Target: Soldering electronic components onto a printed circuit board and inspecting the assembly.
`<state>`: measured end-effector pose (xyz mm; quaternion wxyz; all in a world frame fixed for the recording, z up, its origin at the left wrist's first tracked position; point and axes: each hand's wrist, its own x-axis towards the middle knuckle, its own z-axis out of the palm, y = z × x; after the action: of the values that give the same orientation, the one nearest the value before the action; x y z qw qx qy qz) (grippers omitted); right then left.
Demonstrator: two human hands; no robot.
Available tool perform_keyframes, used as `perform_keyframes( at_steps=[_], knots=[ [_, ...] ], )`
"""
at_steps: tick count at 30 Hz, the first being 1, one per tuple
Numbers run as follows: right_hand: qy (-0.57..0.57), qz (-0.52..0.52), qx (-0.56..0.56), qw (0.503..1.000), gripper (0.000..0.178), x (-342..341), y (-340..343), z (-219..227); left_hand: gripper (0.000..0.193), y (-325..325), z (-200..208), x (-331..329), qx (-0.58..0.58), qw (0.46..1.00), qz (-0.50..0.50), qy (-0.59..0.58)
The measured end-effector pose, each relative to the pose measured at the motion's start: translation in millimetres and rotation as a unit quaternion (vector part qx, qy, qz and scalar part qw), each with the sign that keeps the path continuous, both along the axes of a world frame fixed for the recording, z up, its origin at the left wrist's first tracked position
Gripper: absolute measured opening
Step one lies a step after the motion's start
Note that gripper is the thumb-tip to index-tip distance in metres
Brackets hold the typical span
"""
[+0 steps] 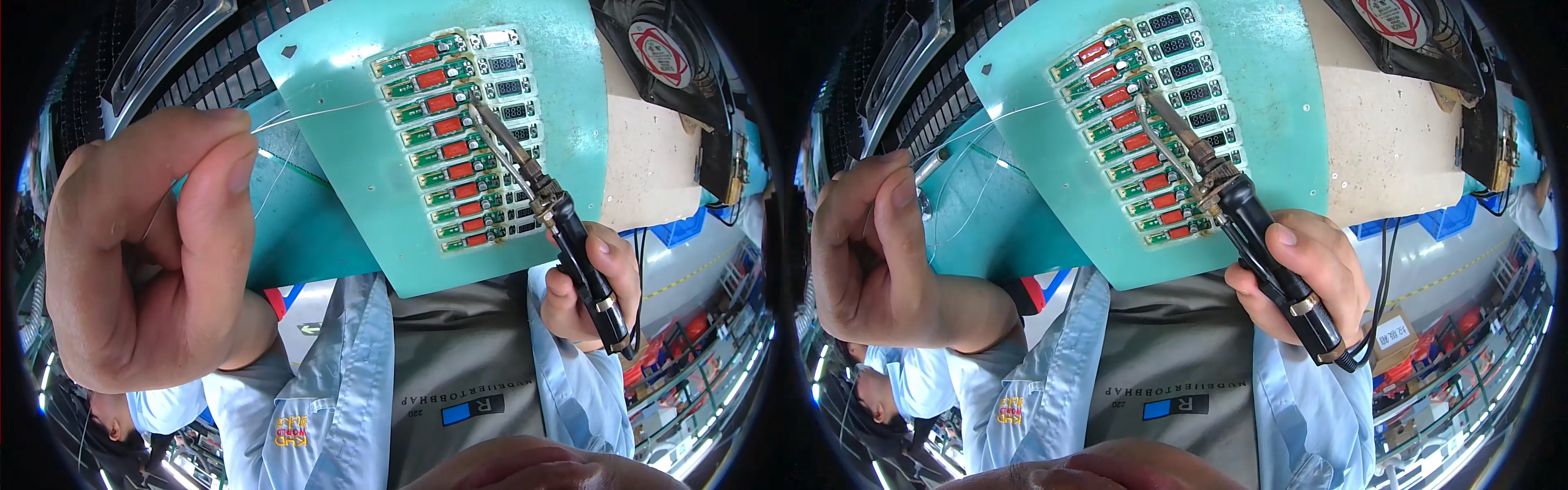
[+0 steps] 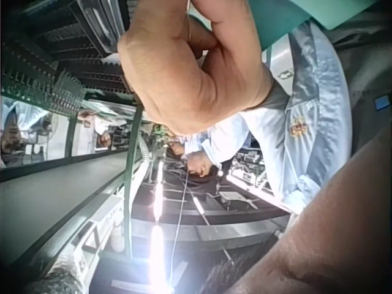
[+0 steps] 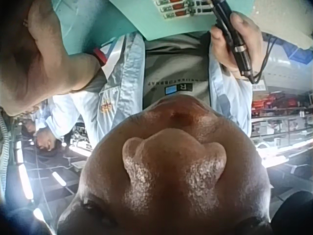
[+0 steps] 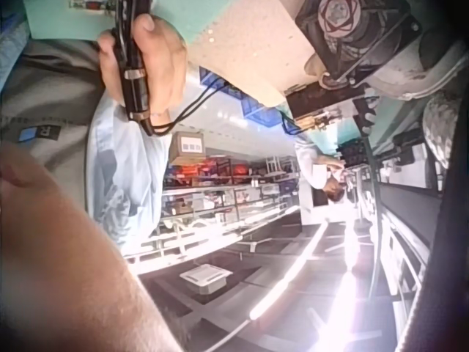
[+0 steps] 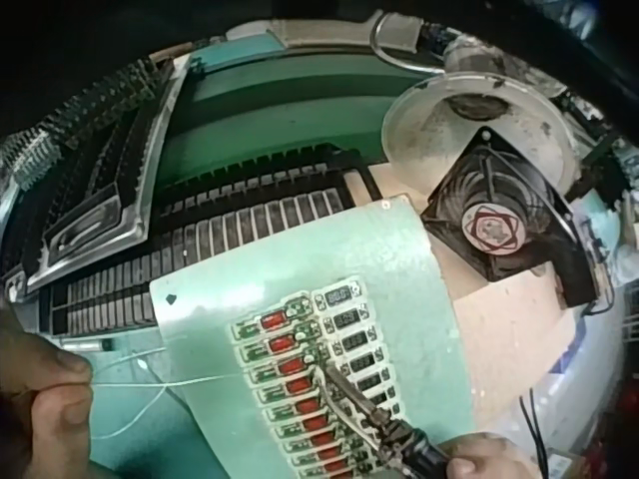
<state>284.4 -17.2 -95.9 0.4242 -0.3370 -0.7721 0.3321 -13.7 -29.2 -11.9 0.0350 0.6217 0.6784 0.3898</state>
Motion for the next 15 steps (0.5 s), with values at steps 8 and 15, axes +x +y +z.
perform_keyframes(
  at_steps=[8, 15],
  knots=[
    [-0.008, -0.007, -0.011, 1.0, 0.052, -1.6, 0.3, -0.2, 0.011, 0.8, -0.1, -1.1, -0.006, 1.0, -0.012, 0.008],
    [-0.019, -0.001, 0.007, 1.0, 0.05, -4.5, 4.6, 4.0, 0.011, 2.9, -3.1, -6.1, 0.007, 0.999, -0.032, 0.012]
  ],
)
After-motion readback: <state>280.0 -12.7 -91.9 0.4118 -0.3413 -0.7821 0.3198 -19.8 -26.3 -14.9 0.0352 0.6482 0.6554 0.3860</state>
